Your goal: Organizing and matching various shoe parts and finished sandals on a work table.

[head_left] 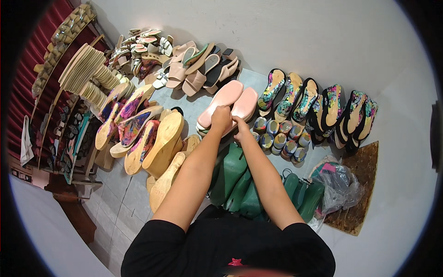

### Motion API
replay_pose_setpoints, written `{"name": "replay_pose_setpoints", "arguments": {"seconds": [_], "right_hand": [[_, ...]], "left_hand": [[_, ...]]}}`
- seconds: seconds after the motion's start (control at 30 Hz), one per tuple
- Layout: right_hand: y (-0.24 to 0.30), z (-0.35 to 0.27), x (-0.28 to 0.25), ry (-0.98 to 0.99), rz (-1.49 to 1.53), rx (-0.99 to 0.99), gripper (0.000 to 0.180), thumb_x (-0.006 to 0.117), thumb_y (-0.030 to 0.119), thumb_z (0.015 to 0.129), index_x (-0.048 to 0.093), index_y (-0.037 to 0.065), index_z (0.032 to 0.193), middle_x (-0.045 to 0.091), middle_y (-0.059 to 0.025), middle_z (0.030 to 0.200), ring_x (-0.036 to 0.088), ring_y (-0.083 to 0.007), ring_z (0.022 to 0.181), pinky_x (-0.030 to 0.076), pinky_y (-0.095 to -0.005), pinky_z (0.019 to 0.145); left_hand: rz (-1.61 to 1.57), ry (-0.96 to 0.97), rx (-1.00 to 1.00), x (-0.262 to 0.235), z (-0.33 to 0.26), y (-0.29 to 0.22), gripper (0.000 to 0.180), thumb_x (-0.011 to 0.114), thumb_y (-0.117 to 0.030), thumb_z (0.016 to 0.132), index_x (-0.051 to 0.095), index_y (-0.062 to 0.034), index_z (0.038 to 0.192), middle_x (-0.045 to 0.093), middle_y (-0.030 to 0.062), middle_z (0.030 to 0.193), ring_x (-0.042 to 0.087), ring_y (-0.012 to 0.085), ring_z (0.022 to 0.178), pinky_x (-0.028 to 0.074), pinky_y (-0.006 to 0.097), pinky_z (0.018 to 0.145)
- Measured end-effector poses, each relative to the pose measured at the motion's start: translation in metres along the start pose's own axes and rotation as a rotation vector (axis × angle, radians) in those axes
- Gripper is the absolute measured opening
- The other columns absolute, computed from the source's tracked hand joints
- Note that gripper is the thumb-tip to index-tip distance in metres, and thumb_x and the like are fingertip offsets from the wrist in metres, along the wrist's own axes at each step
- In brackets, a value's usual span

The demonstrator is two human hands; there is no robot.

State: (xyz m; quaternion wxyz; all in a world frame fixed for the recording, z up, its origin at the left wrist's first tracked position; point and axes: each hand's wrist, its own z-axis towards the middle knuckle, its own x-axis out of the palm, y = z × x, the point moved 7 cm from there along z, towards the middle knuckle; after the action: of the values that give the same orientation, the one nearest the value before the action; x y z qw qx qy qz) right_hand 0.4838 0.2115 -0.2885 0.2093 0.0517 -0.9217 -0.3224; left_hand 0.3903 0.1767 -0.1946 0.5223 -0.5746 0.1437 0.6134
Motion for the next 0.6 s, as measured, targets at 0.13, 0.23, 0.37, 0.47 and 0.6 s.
{"name": "replay_pose_setpoints", "arguments": {"seconds": [0.13,0.23,0.37,0.47,0.6], "right_hand": [[-0.006,0.015,-0.009,-0.039,0.108,0.075,0.054,0.071,0.021,0.059,0.053,-0.004,0.103,0.038,-0.0192,0.126,0.039,-0.0282,0.113,0.031,-0.0413,0.094],[-0.018,0.022,0.012,0.031,0.146,0.02,0.052,0.07,0.02,0.06,0.053,0.0,0.104,0.035,-0.0176,0.129,0.032,-0.0273,0.119,0.025,-0.0414,0.097],[-0.016,0.048,-0.001,0.073,0.172,0.064,0.056,0.07,0.023,0.06,0.052,0.003,0.108,0.025,-0.0155,0.135,0.022,-0.0266,0.125,0.019,-0.0432,0.1],[-0.006,0.061,-0.024,0.024,0.189,0.076,0.072,0.07,0.028,0.058,0.043,0.002,0.119,0.017,-0.015,0.139,0.02,-0.0265,0.125,0.019,-0.0442,0.099],[-0.013,0.006,0.016,0.013,0.145,0.088,0.079,0.069,0.032,0.059,0.037,0.0,0.123,0.025,-0.0161,0.134,0.029,-0.0272,0.121,0.025,-0.0431,0.097]], "left_hand": [[-0.039,0.236,-0.134,0.031,-0.009,0.003,0.023,0.041,-0.019,0.082,0.052,0.0007,0.079,0.057,0.0226,0.075,0.056,0.0392,0.074,0.043,0.047,0.065],[-0.032,0.302,-0.086,0.049,-0.006,0.045,0.028,0.036,-0.023,0.085,0.049,0.0019,0.087,0.055,0.0254,0.088,0.054,0.0403,0.078,0.042,0.047,0.068],[0.01,0.47,0.123,0.061,-0.001,0.012,0.03,0.03,-0.02,0.087,0.047,0.0025,0.099,0.047,0.0265,0.107,0.05,0.0395,0.094,0.04,0.045,0.079],[-0.131,0.609,0.04,0.057,0.008,-0.021,0.035,0.03,-0.021,0.088,0.042,0.0019,0.111,0.045,0.024,0.113,0.045,0.0382,0.104,0.036,0.042,0.087],[-0.289,0.621,-0.084,0.047,0.015,0.031,0.041,0.032,-0.026,0.087,0.038,-0.0007,0.119,0.045,0.0207,0.116,0.044,0.0356,0.108,0.035,0.039,0.09]]}}
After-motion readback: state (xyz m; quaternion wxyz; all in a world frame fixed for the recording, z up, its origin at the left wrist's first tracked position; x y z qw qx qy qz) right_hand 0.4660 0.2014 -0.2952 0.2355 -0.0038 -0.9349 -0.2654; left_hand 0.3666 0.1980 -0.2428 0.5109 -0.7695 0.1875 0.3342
